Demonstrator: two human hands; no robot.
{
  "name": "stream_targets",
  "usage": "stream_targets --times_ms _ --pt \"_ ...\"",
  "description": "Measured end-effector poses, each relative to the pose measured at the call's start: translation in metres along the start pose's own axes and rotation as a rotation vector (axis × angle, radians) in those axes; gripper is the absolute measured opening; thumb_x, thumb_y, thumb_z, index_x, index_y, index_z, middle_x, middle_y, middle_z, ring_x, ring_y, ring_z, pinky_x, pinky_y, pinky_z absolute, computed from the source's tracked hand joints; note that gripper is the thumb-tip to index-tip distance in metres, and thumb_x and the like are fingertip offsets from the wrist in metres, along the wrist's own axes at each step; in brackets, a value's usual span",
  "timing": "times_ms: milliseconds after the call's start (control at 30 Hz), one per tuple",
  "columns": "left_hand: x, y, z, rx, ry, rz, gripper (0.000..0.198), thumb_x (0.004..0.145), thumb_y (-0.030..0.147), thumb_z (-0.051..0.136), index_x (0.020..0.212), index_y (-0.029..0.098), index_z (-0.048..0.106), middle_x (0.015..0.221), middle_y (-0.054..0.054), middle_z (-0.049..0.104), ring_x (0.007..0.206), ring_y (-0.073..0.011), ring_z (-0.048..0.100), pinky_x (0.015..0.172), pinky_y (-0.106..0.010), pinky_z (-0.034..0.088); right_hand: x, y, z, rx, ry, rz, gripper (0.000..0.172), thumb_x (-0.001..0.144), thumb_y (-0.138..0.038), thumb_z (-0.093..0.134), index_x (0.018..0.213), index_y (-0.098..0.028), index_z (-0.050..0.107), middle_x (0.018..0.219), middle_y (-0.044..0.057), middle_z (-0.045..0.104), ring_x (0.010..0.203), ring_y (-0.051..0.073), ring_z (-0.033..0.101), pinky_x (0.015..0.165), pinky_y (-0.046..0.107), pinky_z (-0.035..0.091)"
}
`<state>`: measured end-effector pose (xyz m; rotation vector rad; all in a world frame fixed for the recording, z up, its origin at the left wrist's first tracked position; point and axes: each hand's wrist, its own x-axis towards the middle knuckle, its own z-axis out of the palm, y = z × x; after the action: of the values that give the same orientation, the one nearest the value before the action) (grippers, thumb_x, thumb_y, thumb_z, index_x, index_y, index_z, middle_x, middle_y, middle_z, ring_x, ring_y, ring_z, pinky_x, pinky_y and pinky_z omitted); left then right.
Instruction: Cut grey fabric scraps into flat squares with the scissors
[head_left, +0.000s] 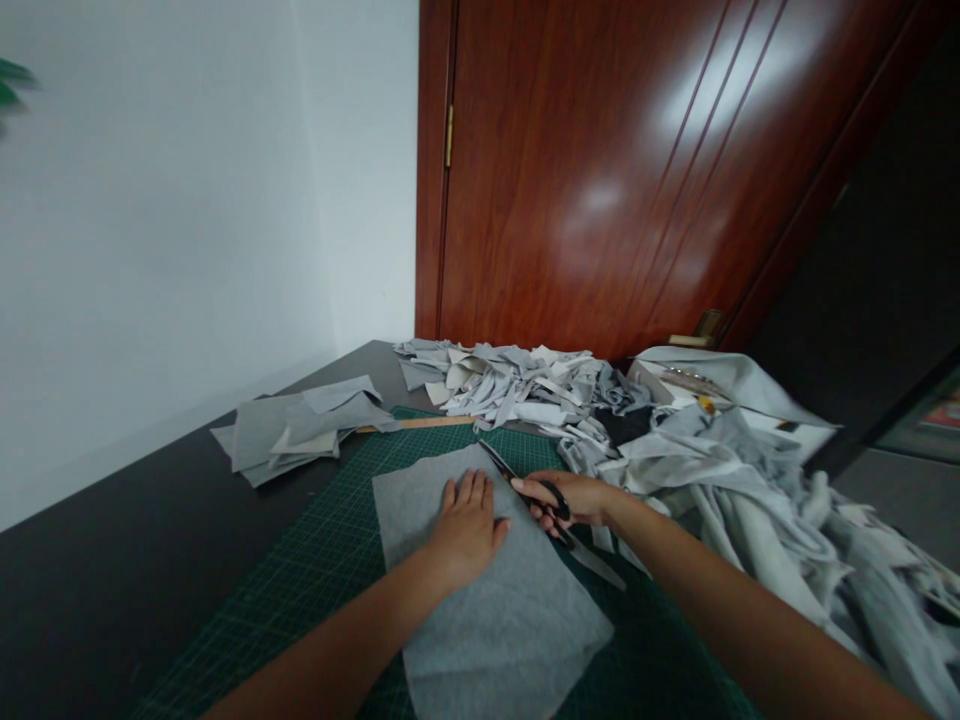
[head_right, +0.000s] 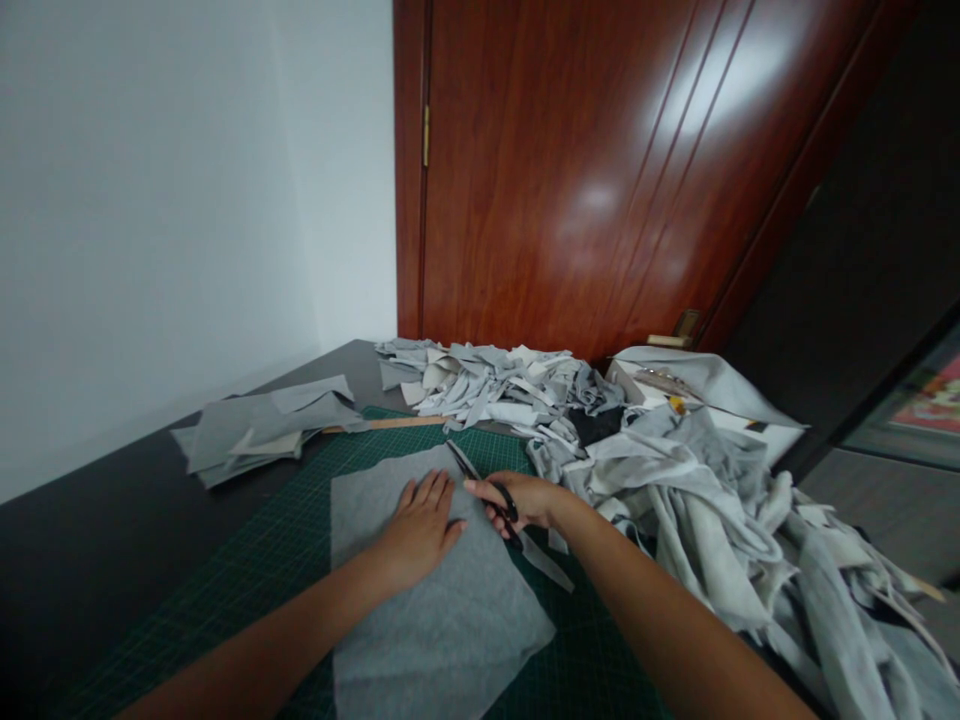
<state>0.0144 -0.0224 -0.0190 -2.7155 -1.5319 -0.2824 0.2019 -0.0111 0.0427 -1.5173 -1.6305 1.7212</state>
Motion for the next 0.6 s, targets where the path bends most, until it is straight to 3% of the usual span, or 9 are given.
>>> stream_targets --times_ms 200,600 --pt "0.0001 0.0 0.0004 -0.003 0.007 -0.002 0.059 0.098 0.041 0.033 0.143 0.003 0.039 0.151 -0.022 0.035 0.143 -0.0349 0.026 0.115 -0.054 0.02 0.0032 -0.0032 -0.0023 -0.028 -0.004 0.012 0.055 0.072 -0.071 0.064 0.07 -0.018 0.046 0.05 -0.007 0.048 0.037 0.006 0.049 0.03 0.013 0.028" --pt "0.0007 -0.0023 0.0057 0.008 0.019 0.005 0.061 0.098 0.042 0.032 0.143 0.002 0.038 0.151 -0.021 0.036 0.143 -0.0345 0.025 0.115 -0.053 0.018 0.009 -0.0015 0.0013 -0.012 0.048 -0.043 0.054 0.07 -0.069 0.067 0.073 -0.019 0.046 0.053 -0.009 0.046 0.038 0.005 0.045 0.034 0.015 0.034"
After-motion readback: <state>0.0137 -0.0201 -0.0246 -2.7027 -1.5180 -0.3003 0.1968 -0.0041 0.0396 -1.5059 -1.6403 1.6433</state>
